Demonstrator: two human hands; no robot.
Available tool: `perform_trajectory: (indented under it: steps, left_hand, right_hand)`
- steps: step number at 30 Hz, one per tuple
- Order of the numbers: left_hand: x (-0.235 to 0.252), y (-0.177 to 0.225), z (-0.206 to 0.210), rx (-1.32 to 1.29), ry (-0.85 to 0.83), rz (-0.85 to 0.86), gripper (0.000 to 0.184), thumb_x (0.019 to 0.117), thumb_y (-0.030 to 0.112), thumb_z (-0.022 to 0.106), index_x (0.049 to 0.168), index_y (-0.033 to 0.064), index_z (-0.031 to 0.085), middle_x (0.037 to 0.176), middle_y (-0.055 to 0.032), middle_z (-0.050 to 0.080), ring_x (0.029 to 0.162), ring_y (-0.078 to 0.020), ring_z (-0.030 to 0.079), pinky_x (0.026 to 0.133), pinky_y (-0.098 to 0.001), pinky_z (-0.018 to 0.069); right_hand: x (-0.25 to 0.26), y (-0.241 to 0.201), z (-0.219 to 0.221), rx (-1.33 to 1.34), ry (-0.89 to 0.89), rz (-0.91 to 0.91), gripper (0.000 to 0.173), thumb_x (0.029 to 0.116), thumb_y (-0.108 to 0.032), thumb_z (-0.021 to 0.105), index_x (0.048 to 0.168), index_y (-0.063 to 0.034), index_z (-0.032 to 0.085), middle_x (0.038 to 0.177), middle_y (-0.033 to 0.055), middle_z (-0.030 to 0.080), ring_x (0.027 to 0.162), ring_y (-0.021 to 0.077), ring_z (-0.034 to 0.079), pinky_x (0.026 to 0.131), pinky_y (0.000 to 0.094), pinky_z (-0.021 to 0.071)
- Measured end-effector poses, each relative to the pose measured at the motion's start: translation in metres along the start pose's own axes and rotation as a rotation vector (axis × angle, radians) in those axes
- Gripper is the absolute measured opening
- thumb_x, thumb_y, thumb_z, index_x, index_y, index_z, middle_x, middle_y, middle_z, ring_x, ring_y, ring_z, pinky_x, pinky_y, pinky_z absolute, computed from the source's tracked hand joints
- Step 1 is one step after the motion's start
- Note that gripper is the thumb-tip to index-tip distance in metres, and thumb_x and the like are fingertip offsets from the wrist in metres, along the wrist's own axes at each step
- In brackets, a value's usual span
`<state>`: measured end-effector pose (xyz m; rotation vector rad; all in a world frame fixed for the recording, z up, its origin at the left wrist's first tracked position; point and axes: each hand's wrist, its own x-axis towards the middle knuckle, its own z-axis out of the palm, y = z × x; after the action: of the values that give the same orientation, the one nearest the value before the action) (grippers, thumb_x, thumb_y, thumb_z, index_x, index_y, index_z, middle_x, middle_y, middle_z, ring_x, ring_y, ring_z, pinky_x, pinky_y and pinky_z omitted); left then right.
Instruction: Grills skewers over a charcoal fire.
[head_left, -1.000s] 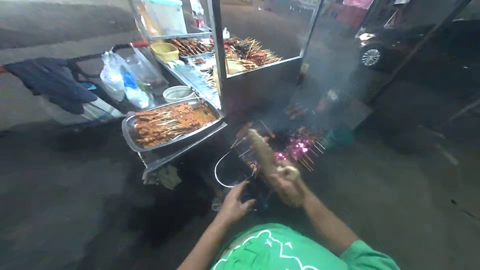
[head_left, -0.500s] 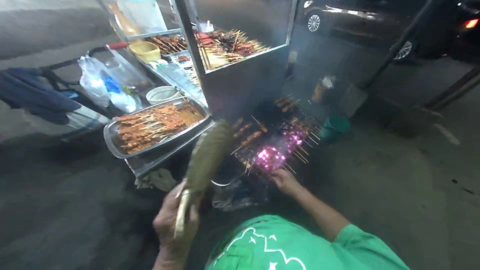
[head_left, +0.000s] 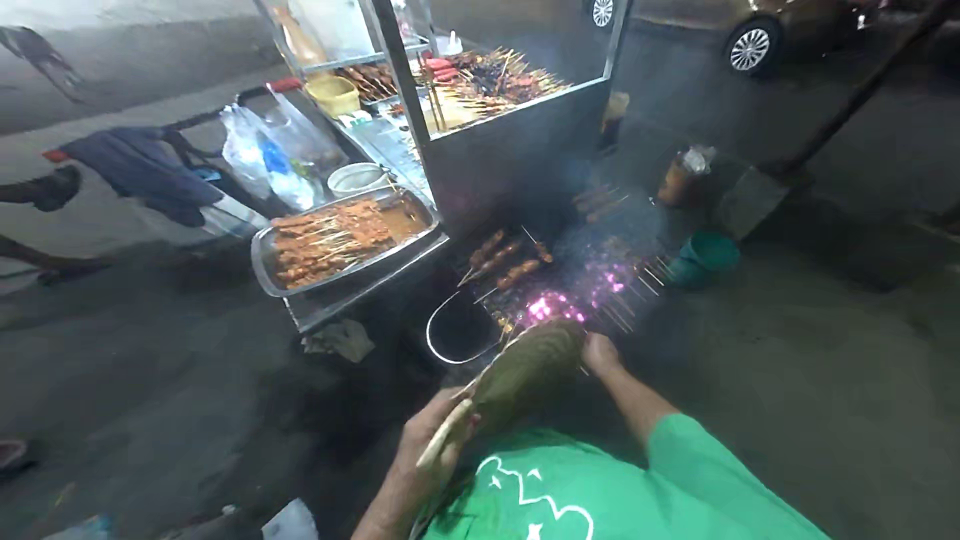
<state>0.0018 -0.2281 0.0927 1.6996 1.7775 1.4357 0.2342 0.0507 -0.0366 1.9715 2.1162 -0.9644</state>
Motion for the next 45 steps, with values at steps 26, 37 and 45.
perform_trajectory:
  steps: [26,37,45]
  left_hand:
    - [-0.035,-0.016,0.002,0.106,0.15,-0.02,0.041,0.0973,0.03,0.062,0.123,-0.0017,0.066,0.114,-0.0058,0.072,0.103,-0.0006,0.067,0.094,-0.0189,0.0549]
    - [-0.04,-0.021,-0.002,0.107,0.167,-0.033,0.039,0.0965,0.028,0.064,0.122,-0.0012,0.067,0.114,-0.0059,0.072,0.103,-0.0009,0.067,0.094,-0.0194,0.0552]
    - [-0.042,-0.024,-0.001,0.095,0.17,-0.029,0.038,0.095,0.025,0.064,0.12,-0.0033,0.067,0.115,-0.0082,0.072,0.105,-0.0007,0.066,0.095,-0.0181,0.0538]
  right_hand:
    - [0.021,-0.007,-0.007,-0.16,-0.07,-0.047,0.036,0.097,-0.023,0.062,0.126,-0.0036,0.069,0.131,0.0199,0.067,0.124,0.0368,0.064,0.102,0.0601,0.0508]
    - [0.009,0.014,-0.015,0.083,0.059,0.026,0.036,0.1064,-0.022,0.05,0.131,0.0,0.065,0.133,0.0221,0.066,0.127,0.0366,0.062,0.107,0.0562,0.0485]
    - [0.029,0.038,-0.003,0.526,-0.138,0.182,0.034,0.1036,-0.019,0.062,0.132,0.0008,0.063,0.124,0.0239,0.065,0.098,0.0318,0.069,0.085,0.0475,0.0582]
